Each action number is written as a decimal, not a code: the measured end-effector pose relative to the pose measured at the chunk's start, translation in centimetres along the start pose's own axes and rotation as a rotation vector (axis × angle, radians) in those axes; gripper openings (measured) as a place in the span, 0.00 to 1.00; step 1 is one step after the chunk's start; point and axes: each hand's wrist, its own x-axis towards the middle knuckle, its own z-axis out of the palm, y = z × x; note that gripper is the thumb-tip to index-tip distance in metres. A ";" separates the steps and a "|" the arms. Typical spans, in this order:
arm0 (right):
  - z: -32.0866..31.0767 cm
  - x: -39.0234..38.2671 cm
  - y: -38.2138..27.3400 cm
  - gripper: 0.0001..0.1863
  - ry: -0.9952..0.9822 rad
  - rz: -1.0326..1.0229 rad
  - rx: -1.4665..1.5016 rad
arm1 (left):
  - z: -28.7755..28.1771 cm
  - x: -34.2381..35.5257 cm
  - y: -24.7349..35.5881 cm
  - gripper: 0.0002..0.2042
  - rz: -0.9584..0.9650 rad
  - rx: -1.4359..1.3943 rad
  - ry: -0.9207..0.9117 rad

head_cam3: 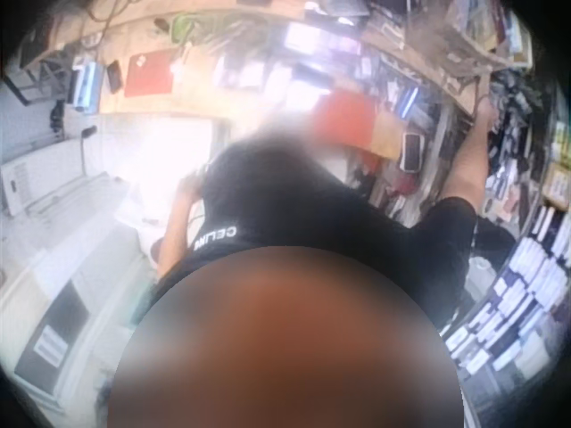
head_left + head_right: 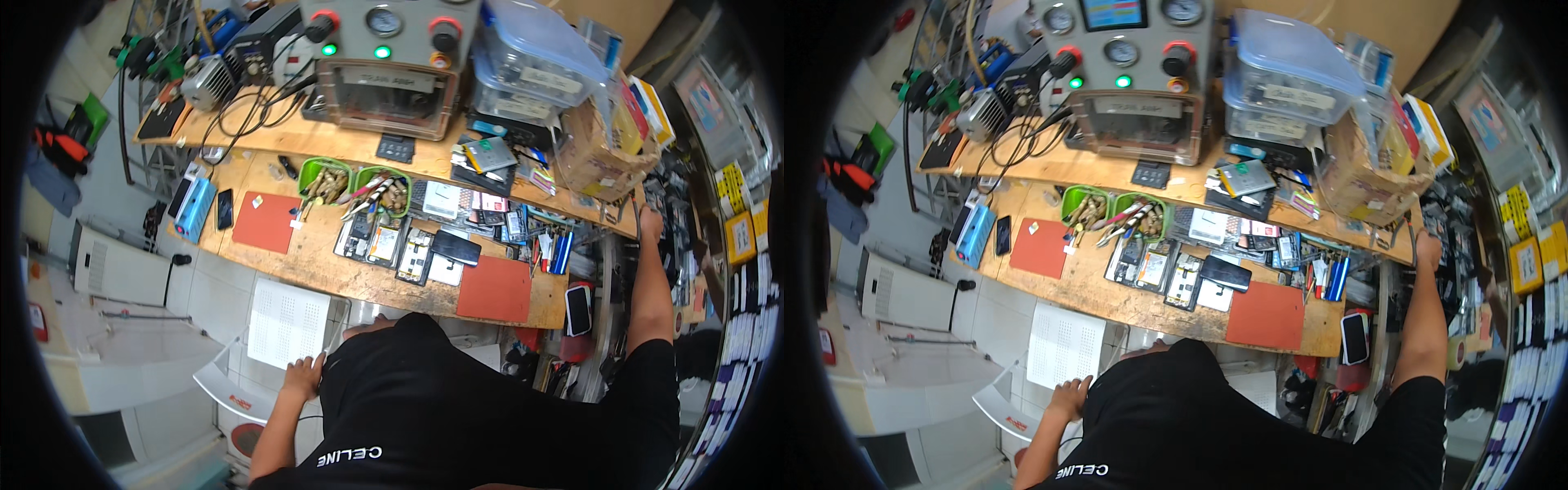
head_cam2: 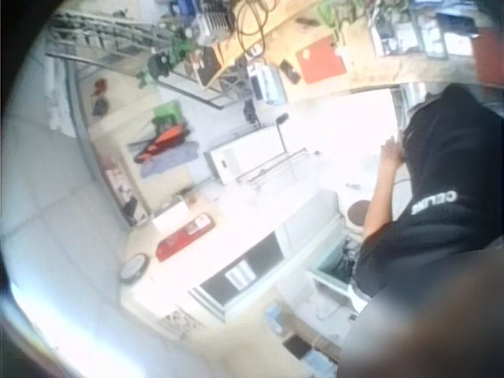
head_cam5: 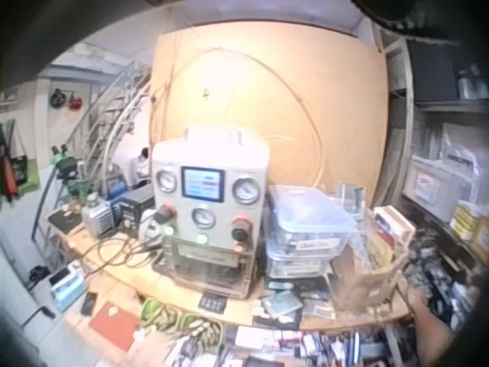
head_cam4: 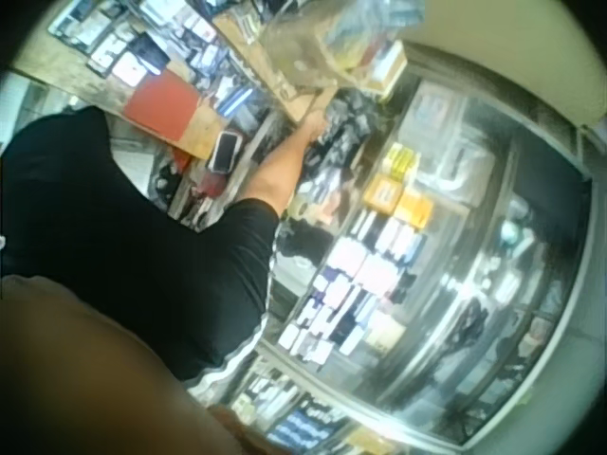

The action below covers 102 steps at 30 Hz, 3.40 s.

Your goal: The person disassembles a smartphone, removes the back cover, and uses a screwdriver to unscrew internal components. They handle multiple phone parts and tools on a cluttered workbench, then reassemble the device.

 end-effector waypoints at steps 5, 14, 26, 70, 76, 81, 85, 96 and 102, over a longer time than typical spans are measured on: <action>1.1 2.1 -0.3 0.38 0.009 -0.027 -0.064 | 4.1 -3.8 -1.2 0.58 0.527 -0.393 0.527; 0.2 1.0 -0.3 0.35 0.006 -0.056 -0.007 | 1.8 -0.9 -2.1 0.62 0.807 -0.356 0.519; 0.1 0.5 -0.7 0.34 0.033 -0.045 -0.039 | -0.2 -0.9 -2.4 0.60 0.814 -0.362 0.454; 0.8 1.7 0.0 0.37 -0.033 0.005 -0.063 | -1.8 1.5 -1.4 0.54 0.833 -0.233 0.373; 0.6 1.4 0.0 0.36 -0.059 0.000 -0.059 | -1.7 1.4 -1.4 0.56 0.856 -0.269 0.400; 0.5 1.1 -0.3 0.37 -0.039 0.022 -0.054 | -1.7 1.4 -1.6 0.55 0.862 -0.269 0.413; 0.6 1.1 -0.3 0.37 -0.039 0.051 -0.043 | -1.6 1.3 -1.7 0.55 0.845 -0.259 0.401; 1.6 3.1 0.4 0.38 -0.054 0.028 -0.051 | -2.2 0.8 -2.0 0.52 0.877 -0.246 0.409; 1.5 3.3 0.2 0.37 -0.030 0.030 -0.059 | -2.3 0.3 -1.8 0.55 0.843 -0.202 0.393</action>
